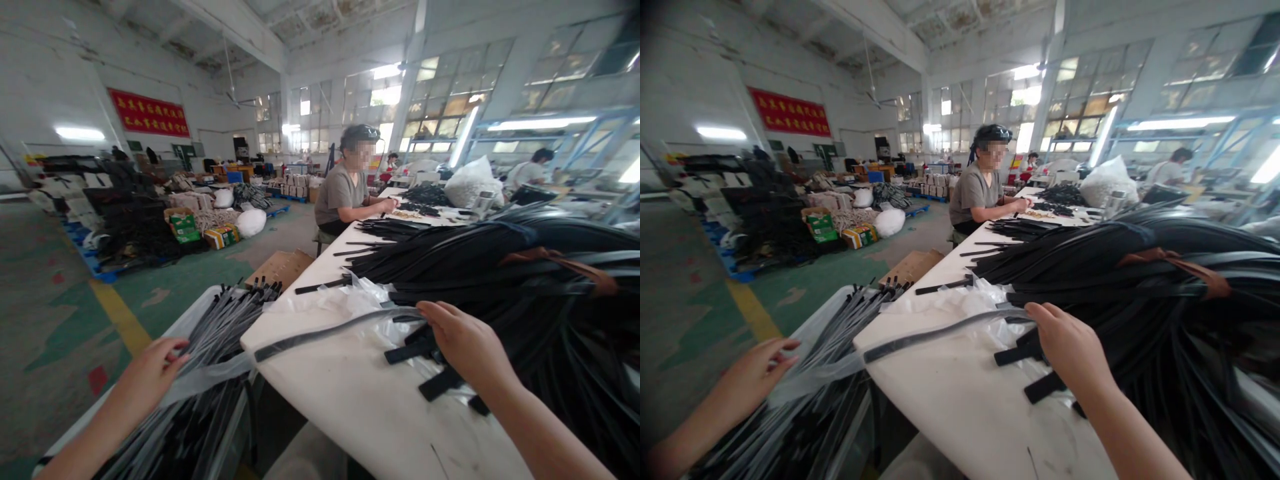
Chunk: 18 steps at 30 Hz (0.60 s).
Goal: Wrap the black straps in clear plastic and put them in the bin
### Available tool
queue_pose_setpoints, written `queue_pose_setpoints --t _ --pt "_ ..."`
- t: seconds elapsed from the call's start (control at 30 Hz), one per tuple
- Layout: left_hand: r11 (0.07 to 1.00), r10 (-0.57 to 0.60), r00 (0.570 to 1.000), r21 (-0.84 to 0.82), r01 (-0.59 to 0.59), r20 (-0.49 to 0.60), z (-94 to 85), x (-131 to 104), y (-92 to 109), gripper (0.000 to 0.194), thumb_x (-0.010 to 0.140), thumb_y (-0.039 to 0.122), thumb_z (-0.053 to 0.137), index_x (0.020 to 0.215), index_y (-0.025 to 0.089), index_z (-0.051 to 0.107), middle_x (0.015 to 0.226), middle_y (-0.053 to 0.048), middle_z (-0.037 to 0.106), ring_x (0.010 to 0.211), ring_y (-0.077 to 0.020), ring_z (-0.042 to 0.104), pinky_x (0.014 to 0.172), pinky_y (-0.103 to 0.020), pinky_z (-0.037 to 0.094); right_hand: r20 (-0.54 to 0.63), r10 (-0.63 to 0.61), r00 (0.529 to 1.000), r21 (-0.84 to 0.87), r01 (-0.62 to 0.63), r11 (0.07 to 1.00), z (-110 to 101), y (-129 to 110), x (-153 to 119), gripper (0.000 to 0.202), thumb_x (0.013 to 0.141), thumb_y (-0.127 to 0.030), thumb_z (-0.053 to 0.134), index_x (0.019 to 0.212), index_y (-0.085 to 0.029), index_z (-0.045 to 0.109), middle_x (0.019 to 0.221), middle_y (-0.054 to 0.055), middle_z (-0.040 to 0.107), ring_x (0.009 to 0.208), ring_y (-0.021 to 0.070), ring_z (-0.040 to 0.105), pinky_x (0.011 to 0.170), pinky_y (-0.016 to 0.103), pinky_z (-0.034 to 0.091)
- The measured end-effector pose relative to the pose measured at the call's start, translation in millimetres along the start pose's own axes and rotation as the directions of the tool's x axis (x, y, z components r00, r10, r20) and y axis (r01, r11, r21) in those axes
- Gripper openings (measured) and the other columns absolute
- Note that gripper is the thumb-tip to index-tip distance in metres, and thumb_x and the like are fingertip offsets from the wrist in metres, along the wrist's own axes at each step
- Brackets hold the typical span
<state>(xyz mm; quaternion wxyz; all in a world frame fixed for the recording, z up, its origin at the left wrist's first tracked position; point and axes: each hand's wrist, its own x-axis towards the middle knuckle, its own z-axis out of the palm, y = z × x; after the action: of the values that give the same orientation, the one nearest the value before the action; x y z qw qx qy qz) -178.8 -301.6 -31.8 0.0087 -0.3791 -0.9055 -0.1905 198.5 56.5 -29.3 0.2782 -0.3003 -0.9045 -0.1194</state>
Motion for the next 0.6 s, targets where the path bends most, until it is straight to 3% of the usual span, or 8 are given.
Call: queue_pose_setpoints --t 0.07,0.13,0.2,0.27,0.33,0.43,0.53,0.6 --pt "0.995 0.1 0.992 0.017 -0.099 -0.079 -6.9 7 40 0.041 0.086 0.045 0.038 0.107 0.016 0.059 0.106 -0.008 0.065 0.095 -0.0281 0.063 0.089 -0.04 0.048 0.051 -0.055 0.997 0.042 0.053 0.998 -4 -14 1 0.031 0.087 -0.011 0.04 0.102 -0.021 0.066 0.095 0.005 0.07 0.074 0.0175 0.067 0.062 0.025 0.047" --pt "0.955 0.294 0.948 0.012 -0.295 -0.123 -3.8 4 96 0.047 0.089 0.05 0.039 0.119 0.017 0.054 0.123 -0.009 0.059 0.114 -0.0304 0.054 0.102 -0.043 0.039 0.114 -0.121 0.986 0.11 0.109 0.988 -9 -34 1 0.027 0.088 -0.012 0.041 0.098 -0.02 0.066 0.089 0.005 0.069 0.072 0.0164 0.065 0.062 0.025 0.045" --pt "0.855 0.517 0.855 -0.022 -0.518 -0.048 10.6 -4 156 0.054 0.087 0.051 0.05 0.129 0.018 0.047 0.133 -0.012 0.053 0.125 -0.0296 0.045 0.108 -0.043 0.032 0.174 -0.177 0.969 0.195 0.142 0.97 -14 -56 -1 0.023 0.09 -0.014 0.043 0.093 -0.02 0.065 0.083 0.004 0.068 0.07 0.0164 0.064 0.062 0.025 0.044" --pt "0.731 0.682 0.731 -0.066 -0.679 0.036 32.7 -12 207 0.064 0.082 0.054 0.057 0.131 0.017 0.045 0.135 -0.014 0.051 0.127 -0.0289 0.043 0.108 -0.042 0.032 0.212 -0.221 0.952 0.3 0.152 0.942 -17 -74 -4 0.021 0.093 -0.017 0.043 0.09 -0.019 0.064 0.078 0.004 0.067 0.068 0.0167 0.063 0.062 0.025 0.043" --pt "0.708 0.706 0.697 -0.11 -0.697 0.128 54.8 -13 239 0.052 0.083 0.054 0.056 0.118 0.016 0.054 0.12 -0.013 0.062 0.114 -0.0286 0.054 0.096 -0.04 0.044 0.222 -0.252 0.942 0.431 0.137 0.892 -17 -83 -7 0.021 0.094 -0.021 0.043 0.09 -0.019 0.063 0.078 0.004 0.066 0.071 0.0168 0.062 0.064 0.025 0.043" --pt "0.774 0.628 0.731 -0.11 -0.624 0.267 73.5 -2 247 0.032 0.091 0.047 0.046 0.094 0.018 0.061 0.09 -0.008 0.069 0.086 -0.0259 0.066 0.074 -0.034 0.049 0.248 -0.19 0.95 0.597 0.005 0.802 -11 -78 -7 0.018 0.089 -0.027 0.054 0.104 -0.02 0.062 0.089 0.006 0.067 0.079 0.018 0.062 0.069 0.026 0.045" --pt "0.812 0.569 0.781 -0.023 -0.583 0.258 70.9 11 225 0.033 0.093 0.045 0.041 0.086 0.018 0.059 0.086 -0.008 0.069 0.083 -0.027 0.066 0.07 -0.034 0.047 0.425 -0.125 0.896 0.665 -0.216 0.715 -4 -59 -3 0.033 0.083 -0.03 0.062 0.114 -0.019 0.059 0.081 0.003 0.066 0.064 0.0157 0.058 0.058 0.025 0.045" --pt "0.82 0.548 0.8 0.03 -0.571 0.245 63.5 15 208 0.033 0.094 0.043 0.038 0.085 0.018 0.057 0.086 -0.009 0.068 0.084 -0.0274 0.066 0.071 -0.034 0.046 0.498 -0.168 0.851 0.7 -0.281 0.656 -2 -48 0 0.036 0.085 -0.032 0.058 0.119 -0.018 0.06 0.075 0.001 0.064 0.056 0.0137 0.055 0.053 0.024 0.044"
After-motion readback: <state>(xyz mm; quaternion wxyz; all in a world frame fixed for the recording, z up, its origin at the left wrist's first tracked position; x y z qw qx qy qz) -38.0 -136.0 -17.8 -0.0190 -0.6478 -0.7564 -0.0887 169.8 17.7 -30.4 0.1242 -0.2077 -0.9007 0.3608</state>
